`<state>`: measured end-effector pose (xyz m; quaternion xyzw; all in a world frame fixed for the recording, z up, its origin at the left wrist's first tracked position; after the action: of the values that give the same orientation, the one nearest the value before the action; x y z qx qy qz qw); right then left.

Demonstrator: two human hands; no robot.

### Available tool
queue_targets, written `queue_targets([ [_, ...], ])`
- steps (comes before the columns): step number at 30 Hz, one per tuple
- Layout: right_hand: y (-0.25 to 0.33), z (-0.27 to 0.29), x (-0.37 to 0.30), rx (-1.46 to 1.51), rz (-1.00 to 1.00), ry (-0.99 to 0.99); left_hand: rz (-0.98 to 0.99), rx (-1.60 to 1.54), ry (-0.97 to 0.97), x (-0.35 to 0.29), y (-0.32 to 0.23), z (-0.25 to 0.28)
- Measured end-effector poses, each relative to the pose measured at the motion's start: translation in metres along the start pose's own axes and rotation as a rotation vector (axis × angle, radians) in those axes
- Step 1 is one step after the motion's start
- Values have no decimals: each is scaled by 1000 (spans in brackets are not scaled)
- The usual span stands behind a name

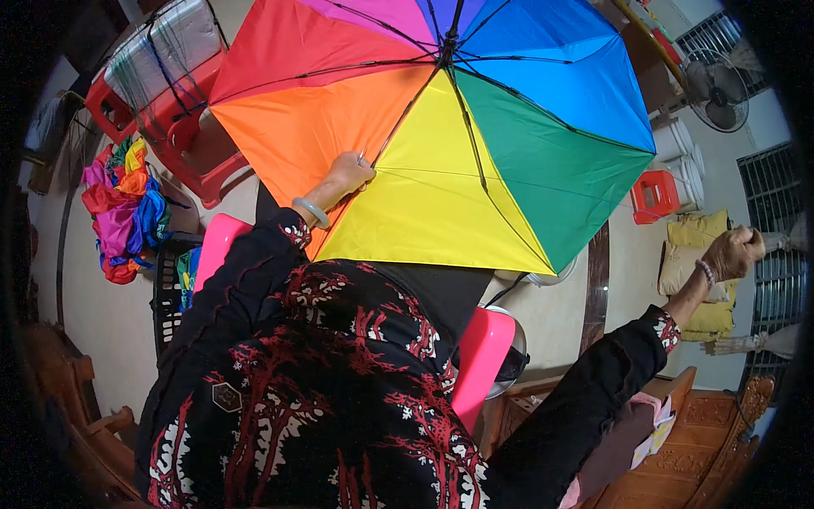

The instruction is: The person is repairing or assembling a rainbow-colored umbrella, securing the fabric to the spokes and trimming excess material.

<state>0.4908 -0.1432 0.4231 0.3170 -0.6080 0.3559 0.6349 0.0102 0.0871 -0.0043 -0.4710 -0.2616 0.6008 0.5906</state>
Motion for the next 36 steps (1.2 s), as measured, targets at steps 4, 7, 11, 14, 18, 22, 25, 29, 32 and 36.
queue_targets([
  [4,-86,-39,0,811,-674,-39,16,77,6,1,0,-5],
  [7,-149,-59,10,965,-814,-41,21,81,22,-1,-1,-6],
  [11,-167,-66,18,1066,-871,-54,72,-100,164,-10,-8,-6],
  [14,-166,-55,34,1070,-842,-83,57,-44,108,-6,-6,-4],
  [18,-154,-43,53,1065,-797,-118,18,125,64,-1,-3,-4],
  [22,-154,-49,56,1128,-785,-110,-5,186,63,-1,-1,-5],
  [25,-167,-66,56,1277,-801,-84,-47,227,24,3,0,-5],
  [29,-163,-77,70,1192,-709,-10,-204,349,-145,-5,-14,-1],
  [32,-149,-65,75,1109,-624,-94,-362,409,-293,-19,-31,5],
  [36,-125,-59,85,1175,-594,-69,-497,358,-218,-23,-39,1],
])
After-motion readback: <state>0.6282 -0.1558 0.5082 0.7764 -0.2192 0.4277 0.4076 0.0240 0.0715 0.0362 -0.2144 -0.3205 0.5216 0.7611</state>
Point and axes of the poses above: each hand's wrist, its own x-axis towards the middle knuckle, its own z-axis out of the back of the hand, y = z × x, the point moved 7 cm from there along x, towards the middle knuckle, and after that the axes turned 3 degrees about x, right-handed, at the moved point
